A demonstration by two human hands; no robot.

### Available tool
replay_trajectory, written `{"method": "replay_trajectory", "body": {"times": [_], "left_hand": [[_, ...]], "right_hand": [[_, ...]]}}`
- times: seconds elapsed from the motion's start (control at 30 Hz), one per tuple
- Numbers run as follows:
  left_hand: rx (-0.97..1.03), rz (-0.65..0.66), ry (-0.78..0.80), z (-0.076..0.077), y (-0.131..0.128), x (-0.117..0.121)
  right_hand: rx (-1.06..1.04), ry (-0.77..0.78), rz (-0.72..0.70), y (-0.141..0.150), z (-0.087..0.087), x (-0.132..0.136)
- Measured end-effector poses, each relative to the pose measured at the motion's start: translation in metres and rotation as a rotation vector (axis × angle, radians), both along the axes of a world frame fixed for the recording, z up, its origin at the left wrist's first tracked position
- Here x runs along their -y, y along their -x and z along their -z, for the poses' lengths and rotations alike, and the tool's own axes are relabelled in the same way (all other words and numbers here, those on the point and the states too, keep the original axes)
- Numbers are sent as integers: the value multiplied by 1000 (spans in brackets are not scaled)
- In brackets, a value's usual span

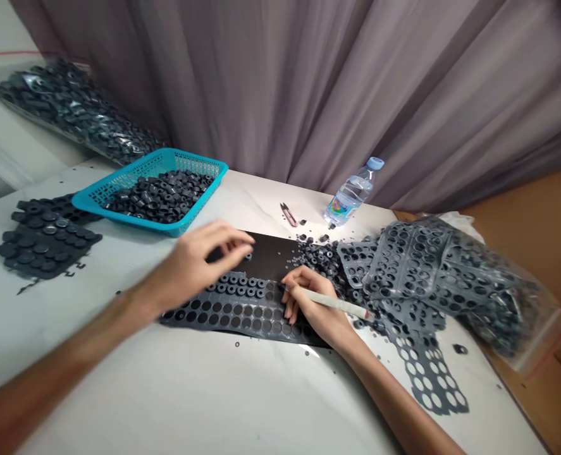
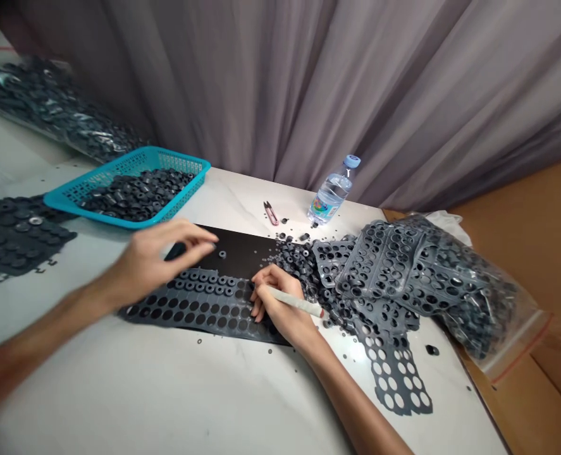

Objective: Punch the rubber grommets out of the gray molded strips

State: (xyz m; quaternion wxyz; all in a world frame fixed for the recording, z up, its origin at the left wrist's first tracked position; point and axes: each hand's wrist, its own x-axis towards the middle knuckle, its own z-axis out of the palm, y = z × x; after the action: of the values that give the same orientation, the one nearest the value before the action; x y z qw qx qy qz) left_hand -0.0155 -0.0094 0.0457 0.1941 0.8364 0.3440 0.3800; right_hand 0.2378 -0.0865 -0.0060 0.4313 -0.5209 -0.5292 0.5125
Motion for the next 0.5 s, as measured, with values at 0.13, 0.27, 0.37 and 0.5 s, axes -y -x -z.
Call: {"method": "replay_trajectory", "body": {"times": [0.13,0.27,0.37,0.5], "left_hand": [[-57,210,106,17,-31,34],[-77,234,136,28,-28,37],[-63,256,105,27,-25,37],[-3,256,60,19,-27,42]], "right_hand": [[30,-18,-3,1,-3,1],[35,-23,-5,1,-4,2],[36,-23,-3,1,-3,2],[32,-26,-13,0,-3,2]]}}
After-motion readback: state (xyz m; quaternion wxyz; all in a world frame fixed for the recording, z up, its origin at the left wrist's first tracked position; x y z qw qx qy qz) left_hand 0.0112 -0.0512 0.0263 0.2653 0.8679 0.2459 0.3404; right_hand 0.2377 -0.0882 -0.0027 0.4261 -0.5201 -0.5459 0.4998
